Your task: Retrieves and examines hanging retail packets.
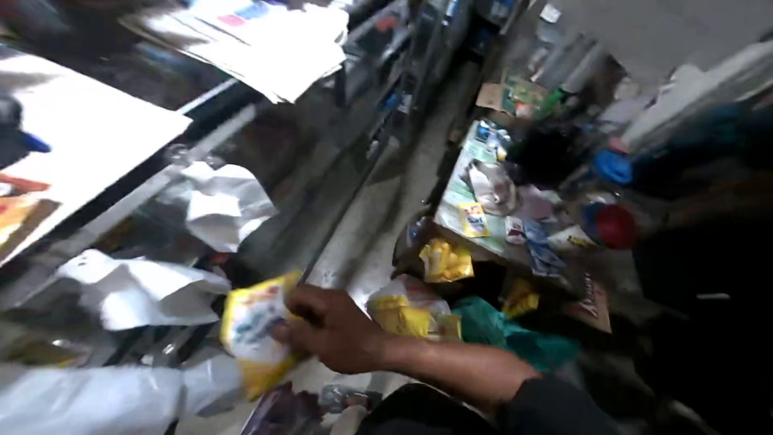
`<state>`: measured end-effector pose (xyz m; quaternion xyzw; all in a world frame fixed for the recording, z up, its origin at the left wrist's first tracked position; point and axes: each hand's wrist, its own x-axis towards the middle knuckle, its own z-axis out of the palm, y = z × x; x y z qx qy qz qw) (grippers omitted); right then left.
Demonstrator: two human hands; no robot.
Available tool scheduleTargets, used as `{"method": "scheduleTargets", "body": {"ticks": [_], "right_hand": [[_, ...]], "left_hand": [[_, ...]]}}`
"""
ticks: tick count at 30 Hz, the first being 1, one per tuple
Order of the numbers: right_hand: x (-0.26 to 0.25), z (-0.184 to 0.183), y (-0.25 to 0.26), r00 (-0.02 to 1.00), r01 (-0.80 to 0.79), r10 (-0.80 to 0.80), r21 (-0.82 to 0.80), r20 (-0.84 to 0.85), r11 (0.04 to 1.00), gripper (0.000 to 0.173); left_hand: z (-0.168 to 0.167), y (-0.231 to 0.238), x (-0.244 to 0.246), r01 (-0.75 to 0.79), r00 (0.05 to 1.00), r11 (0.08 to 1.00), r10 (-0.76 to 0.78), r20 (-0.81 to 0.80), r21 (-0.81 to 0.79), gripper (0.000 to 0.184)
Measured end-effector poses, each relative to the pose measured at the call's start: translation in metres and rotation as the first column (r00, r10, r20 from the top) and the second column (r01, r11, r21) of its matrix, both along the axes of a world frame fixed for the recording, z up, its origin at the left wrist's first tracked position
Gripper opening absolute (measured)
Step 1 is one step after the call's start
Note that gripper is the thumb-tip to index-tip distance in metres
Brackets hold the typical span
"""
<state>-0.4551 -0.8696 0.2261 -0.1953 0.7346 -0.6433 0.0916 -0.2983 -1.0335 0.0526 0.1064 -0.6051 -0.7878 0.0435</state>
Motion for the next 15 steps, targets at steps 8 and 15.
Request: {"method": "scheduleTargets", "body": {"ticks": [8,15], "right_hand": [[0.037,-0.069,0.128,0.889,0.336,-0.257,-0.157,0.379,0.929,0.011],[-0.001,-0.103,0.281,0.874,0.42,-0.463,0.25,0.148,0.873,0.03]], "left_hand": [[0.038,0.136,-0.094,0.018,1.0,0.993,-0.017,0.007,-0.117,0.065],[0.058,0.207,-0.122,0.08,0.997,0.913,-0.07,0.038,-0.4,0.037]]}}
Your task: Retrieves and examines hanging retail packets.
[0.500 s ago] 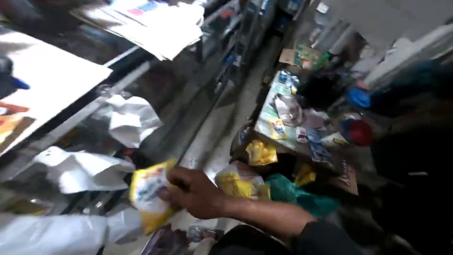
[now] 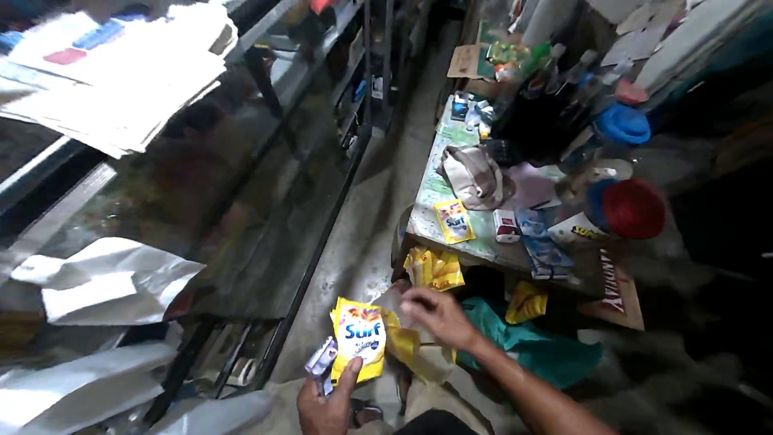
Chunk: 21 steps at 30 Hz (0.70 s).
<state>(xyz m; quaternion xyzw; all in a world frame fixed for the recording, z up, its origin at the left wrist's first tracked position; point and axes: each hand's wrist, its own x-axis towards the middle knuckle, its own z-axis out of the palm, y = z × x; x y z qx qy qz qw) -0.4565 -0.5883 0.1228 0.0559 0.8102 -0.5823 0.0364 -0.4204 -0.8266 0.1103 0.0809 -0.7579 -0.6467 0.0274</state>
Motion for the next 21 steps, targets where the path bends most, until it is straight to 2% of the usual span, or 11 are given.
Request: {"method": "scheduleTargets", "body": {"ticks": [1,3,5,6,8,10,14,17,19,21], "right_hand": [[-0.019,-0.011,0.035,0.995,0.076,-0.086,0.208,0.042,0.975,0.036],[-0.065,-0.041,0.104,0.954,0.195,-0.284,0.521,0.096,0.831,0.049],[-0.109,-0.069,0.153,0.87,0.251,-0.464,0.661,0.166,0.707,0.061],[-0.125,-0.081,0.17,0.831,0.251,-0.514,0.68,0.213,0.689,0.066],[-0.146,-0.099,0.188,0.777,0.233,-0.548,0.668,0.309,0.707,0.072],[-0.161,-0.107,0.191,0.758,0.202,-0.546,0.667,0.357,0.717,0.066],[-0.163,-0.106,0.195,0.833,0.192,-0.463,0.627,0.302,0.755,0.045],[-0.133,-0.085,0.175,0.952,0.184,-0.277,0.482,0.129,0.856,0.042],[-0.098,-0.071,0.131,0.978,0.158,-0.193,0.319,0.079,0.934,0.041],[-0.059,-0.064,0.067,0.98,0.152,-0.16,0.076,0.114,0.985,0.033]], "left_hand": [[-0.004,0.002,0.003,-0.003,0.999,0.999,0.005,0.048,-0.051,0.036],[-0.012,-0.001,0.013,0.024,0.986,0.988,0.002,0.169,-0.152,0.039],[-0.014,-0.006,0.024,0.064,0.952,0.973,0.006,0.304,-0.22,0.041],[-0.016,-0.009,0.03,0.076,0.932,0.967,0.018,0.362,-0.243,0.042],[-0.019,-0.016,0.042,0.077,0.9,0.951,0.064,0.431,-0.301,0.042],[-0.017,-0.021,0.051,0.039,0.885,0.939,0.125,0.448,-0.34,0.042],[0.003,-0.013,0.047,-0.132,0.893,0.945,0.245,0.377,-0.301,0.037],[0.032,-0.003,0.027,-0.258,0.948,0.951,0.283,0.146,-0.172,0.035],[0.049,0.004,0.013,-0.277,0.954,0.961,0.275,-0.119,0.0,0.031],[0.063,0.012,0.004,-0.249,0.935,0.954,0.282,-0.213,0.167,0.032]]}}
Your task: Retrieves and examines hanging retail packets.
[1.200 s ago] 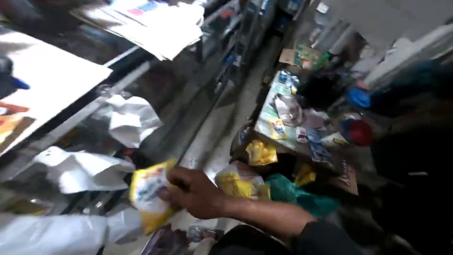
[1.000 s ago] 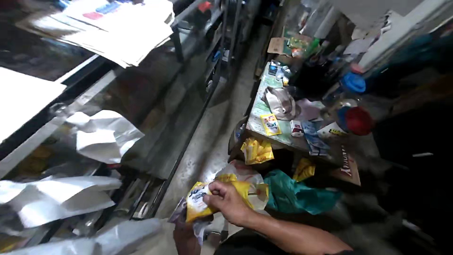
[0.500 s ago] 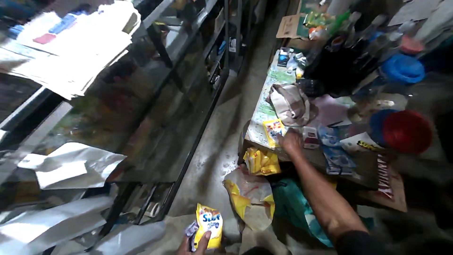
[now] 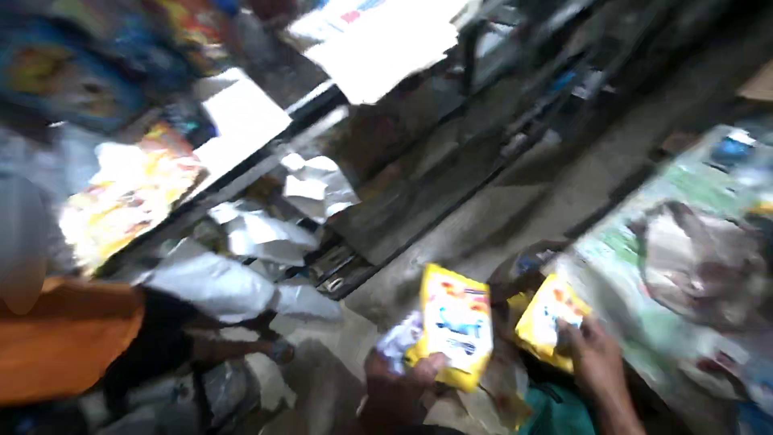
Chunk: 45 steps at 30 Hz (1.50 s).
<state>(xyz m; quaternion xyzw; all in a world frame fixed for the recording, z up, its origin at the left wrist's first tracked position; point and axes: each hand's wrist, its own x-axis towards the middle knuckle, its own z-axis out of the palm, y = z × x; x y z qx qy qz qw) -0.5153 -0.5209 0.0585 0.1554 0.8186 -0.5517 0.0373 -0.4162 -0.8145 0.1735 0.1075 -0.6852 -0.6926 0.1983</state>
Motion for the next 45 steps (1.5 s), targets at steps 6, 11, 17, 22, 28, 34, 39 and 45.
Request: {"method": "scheduleTargets", "body": {"ticks": [6,11,17,22,28,34,39,45], "right_hand": [[0.066,0.016,-0.164,0.995,-0.073,0.098,-0.865,-0.028,0.496,0.037],[0.071,0.021,-0.223,0.959,-0.197,0.271,-0.891,-0.087,0.409,0.054],[0.06,0.068,-0.316,0.94,-0.34,0.271,-0.634,-0.207,0.695,0.03],[0.015,0.162,-0.383,0.766,-0.613,0.398,-0.389,-0.504,0.688,0.035],[-0.054,0.254,-0.533,0.572,-0.791,0.522,-0.257,-0.633,0.555,0.026],[-0.087,0.274,-0.613,0.418,-0.779,0.804,0.289,-0.422,0.556,0.028],[-0.075,0.252,-0.582,0.295,-0.465,0.787,0.638,-0.542,0.614,0.039],[-0.002,0.154,-0.473,0.304,-0.524,0.7,0.5,-0.646,0.689,0.032]], "left_hand": [[-0.033,-0.026,0.001,0.107,0.982,0.994,-0.106,0.154,-0.003,0.032],[-0.042,-0.091,0.022,0.118,0.959,0.984,-0.079,0.272,-0.131,0.034],[-0.031,-0.17,0.036,0.16,0.986,0.927,-0.163,0.018,-0.339,0.033],[-0.012,-0.247,0.059,0.05,0.997,0.981,-0.059,-0.047,-0.186,0.037],[-0.046,-0.307,0.066,-0.029,0.98,0.991,0.003,-0.198,-0.128,0.036],[-0.053,-0.319,0.081,-0.011,0.999,0.996,0.015,-0.035,0.089,0.028],[-0.072,-0.321,0.081,0.065,0.997,0.994,-0.068,0.034,0.09,0.026],[-0.093,-0.304,0.062,0.169,0.979,0.976,-0.182,0.088,0.139,0.028]]}}
